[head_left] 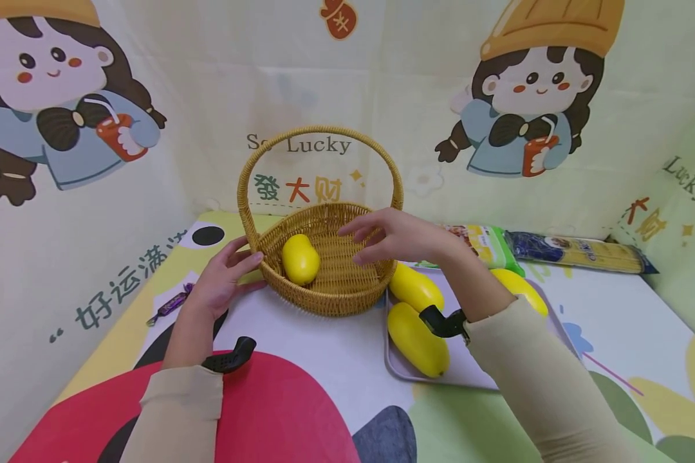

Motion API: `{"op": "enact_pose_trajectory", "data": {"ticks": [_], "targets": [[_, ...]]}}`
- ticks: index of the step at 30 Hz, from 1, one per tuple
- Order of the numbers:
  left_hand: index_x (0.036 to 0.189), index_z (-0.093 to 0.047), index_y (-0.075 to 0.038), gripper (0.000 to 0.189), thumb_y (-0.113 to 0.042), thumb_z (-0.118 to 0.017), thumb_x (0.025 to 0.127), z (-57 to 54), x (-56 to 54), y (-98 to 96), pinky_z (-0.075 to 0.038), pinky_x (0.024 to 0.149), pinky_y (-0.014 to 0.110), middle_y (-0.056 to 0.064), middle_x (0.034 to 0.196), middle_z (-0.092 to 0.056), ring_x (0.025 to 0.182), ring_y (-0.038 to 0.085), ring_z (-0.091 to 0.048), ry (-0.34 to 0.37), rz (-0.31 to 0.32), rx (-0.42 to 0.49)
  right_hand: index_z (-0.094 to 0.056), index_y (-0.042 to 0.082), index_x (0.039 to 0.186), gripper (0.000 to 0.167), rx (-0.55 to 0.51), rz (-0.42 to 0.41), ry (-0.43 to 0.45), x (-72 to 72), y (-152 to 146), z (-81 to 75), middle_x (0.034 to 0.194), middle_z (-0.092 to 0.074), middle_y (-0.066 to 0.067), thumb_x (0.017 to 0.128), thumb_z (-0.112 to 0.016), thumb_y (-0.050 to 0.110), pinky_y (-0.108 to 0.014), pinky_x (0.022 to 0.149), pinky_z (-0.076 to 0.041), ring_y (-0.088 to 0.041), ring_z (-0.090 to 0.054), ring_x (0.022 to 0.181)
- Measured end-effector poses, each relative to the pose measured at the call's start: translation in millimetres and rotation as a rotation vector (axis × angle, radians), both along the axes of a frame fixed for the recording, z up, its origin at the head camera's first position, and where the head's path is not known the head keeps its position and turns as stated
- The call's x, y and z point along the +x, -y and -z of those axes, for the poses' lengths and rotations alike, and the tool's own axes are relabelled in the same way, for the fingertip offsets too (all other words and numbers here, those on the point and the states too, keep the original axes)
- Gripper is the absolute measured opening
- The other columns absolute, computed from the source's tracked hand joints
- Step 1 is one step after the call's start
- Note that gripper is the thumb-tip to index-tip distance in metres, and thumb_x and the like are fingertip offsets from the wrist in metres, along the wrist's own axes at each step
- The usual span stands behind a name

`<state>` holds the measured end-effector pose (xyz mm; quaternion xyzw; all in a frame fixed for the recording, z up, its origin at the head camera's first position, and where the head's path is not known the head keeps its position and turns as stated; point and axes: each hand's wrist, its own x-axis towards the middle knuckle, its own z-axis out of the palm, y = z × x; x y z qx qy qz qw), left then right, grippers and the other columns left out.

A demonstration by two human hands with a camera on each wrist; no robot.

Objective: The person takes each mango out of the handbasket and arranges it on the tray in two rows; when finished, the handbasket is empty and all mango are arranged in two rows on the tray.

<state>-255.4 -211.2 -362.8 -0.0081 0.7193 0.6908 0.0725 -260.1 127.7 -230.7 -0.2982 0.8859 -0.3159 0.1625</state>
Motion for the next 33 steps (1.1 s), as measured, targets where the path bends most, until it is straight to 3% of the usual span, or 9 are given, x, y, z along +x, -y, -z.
{"op": "enact_pose_trajectory", "data": {"ticks": [4,9,12,17,20,25,33], "targets": [[0.164,-0.027,-0.030,0.068,-0.030,-0.061,0.105,0.9,-0.9,-1.4,-0.051,0.108,0.050,0.014,0.166,-0.032,0.146,0.036,-0.041,0.004,-0.005,0.003,-0.065,0.028,0.140,0.048,0.029,0.010,0.012,-14.0,11,-0.1,0.134,-0.065,-0.004,0.094,-0.077,0.028,-0.043,0.100,-0.057,-0.024,-0.065,0.117],[0.165,-0.027,-0.031,0.069,-0.030,-0.062,0.105,0.0,-1.1,-1.6,-0.051,0.109,0.050,0.014,0.166,-0.032,0.145,0.036,-0.042,0.011,-0.016,0.004,-0.063,0.033,0.141,0.048,0.062,0.034,0.070,-30.1,25,-3.6,0.132,-0.063,-0.004,0.095,-0.075,0.031,-0.035,0.079,-0.060,-0.025,-0.063,0.095],[0.165,-0.026,-0.031,0.070,-0.031,-0.062,0.105,-1.1,-0.7,-1.9,-0.050,0.110,0.051,0.014,0.166,-0.032,0.146,0.036,-0.042,0.015,-0.016,0.006,-0.062,0.033,0.141,0.047,0.079,0.026,0.091,-37.6,33,-3.9,0.128,-0.064,-0.004,0.095,-0.074,0.031,-0.033,0.074,-0.058,-0.026,-0.060,0.091],[0.165,-0.026,-0.032,0.070,-0.032,-0.062,0.105,-0.2,-2.4,-2.0,-0.051,0.109,0.050,0.013,0.166,-0.032,0.146,0.036,-0.042,0.017,-0.015,0.003,-0.060,0.030,0.144,0.049,0.108,0.010,0.125,-50.1,46,-2.2,0.126,-0.067,-0.005,0.096,-0.073,0.029,-0.043,0.087,-0.062,-0.027,-0.062,0.114],[0.164,-0.027,-0.033,0.069,-0.031,-0.062,0.105,0.4,-2.4,-1.3,-0.051,0.109,0.050,0.013,0.166,-0.032,0.146,0.035,-0.042,0.018,-0.022,0.006,-0.059,0.029,0.145,0.050,0.123,0.010,0.154,-59.8,54,-1.5,0.128,-0.067,-0.006,0.097,-0.073,0.027,-0.043,0.087,-0.063,-0.028,-0.062,0.120],[0.164,-0.028,-0.032,0.069,-0.031,-0.062,0.105,0.4,-1.2,-1.7,-0.050,0.111,0.050,0.013,0.166,-0.033,0.145,0.035,-0.043,0.018,-0.022,0.014,-0.058,0.029,0.146,0.053,0.183,0.025,0.221,-71.8,65,-0.6,0.136,-0.062,-0.005,0.096,-0.074,0.030,-0.045,0.091,-0.063,-0.031,-0.057,0.131],[0.164,-0.028,-0.032,0.067,-0.027,-0.060,0.106,-2.2,-1.4,-1.2,-0.051,0.109,0.051,0.013,0.165,-0.034,0.145,0.036,-0.043,0.023,-0.020,-0.002,-0.057,0.029,0.148,0.055,0.240,0.049,0.306,-78.6,82,5.9,0.153,-0.049,-0.006,0.095,-0.074,0.028,-0.048,0.095,-0.061,-0.035,-0.052,0.137]]}}
